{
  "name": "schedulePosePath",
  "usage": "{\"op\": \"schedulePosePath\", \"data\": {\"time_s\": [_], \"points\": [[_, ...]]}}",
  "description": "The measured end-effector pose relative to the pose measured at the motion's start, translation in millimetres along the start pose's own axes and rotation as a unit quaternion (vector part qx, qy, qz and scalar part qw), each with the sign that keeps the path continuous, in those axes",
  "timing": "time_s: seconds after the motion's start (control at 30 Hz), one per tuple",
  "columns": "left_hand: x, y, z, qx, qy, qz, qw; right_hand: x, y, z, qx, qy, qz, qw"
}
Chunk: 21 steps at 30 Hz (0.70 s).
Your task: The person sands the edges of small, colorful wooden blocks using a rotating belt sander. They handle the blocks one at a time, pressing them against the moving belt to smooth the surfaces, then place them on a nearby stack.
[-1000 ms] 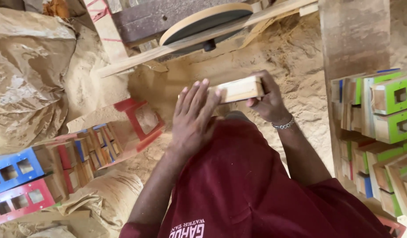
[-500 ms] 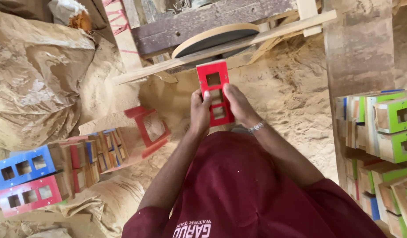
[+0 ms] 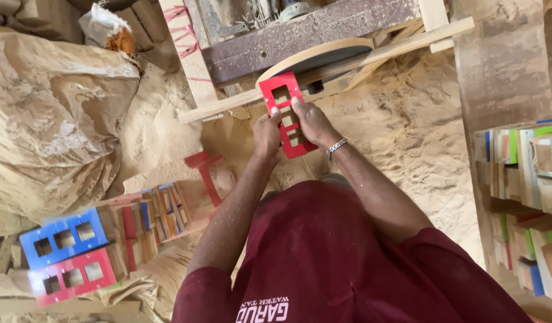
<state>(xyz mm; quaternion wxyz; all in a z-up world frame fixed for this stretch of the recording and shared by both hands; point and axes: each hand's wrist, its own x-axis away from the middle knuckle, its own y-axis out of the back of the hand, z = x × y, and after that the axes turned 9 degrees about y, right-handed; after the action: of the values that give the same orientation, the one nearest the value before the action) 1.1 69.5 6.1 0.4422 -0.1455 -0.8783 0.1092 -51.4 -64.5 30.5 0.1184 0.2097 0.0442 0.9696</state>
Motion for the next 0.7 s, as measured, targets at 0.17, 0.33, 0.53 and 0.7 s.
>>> {"op": "schedulePosePath", "data": {"time_s": [0.17, 0.33, 0.53, 0.7], "points": [[-1, 3, -17, -0.079, 0.032, -0.071, 0.994, -10, -8, -8, 0.073, 0.04, -0.038, 0.996], [-1, -9, -10, -0.056, -0.011, -0.064, 0.996, -8, 0, -18, 0.119, 0.026, -0.076, 0.99], [-4, -31, -6, -0.132, -0.013, -0.092, 0.987, -5, 18, -17, 0.145, 0.017, -0.091, 0.985], [0, -46, -7, -0.15, -0.003, -0.096, 0.984, -1, 27, -13, 0.09, 0.012, -0.113, 0.989]]}}
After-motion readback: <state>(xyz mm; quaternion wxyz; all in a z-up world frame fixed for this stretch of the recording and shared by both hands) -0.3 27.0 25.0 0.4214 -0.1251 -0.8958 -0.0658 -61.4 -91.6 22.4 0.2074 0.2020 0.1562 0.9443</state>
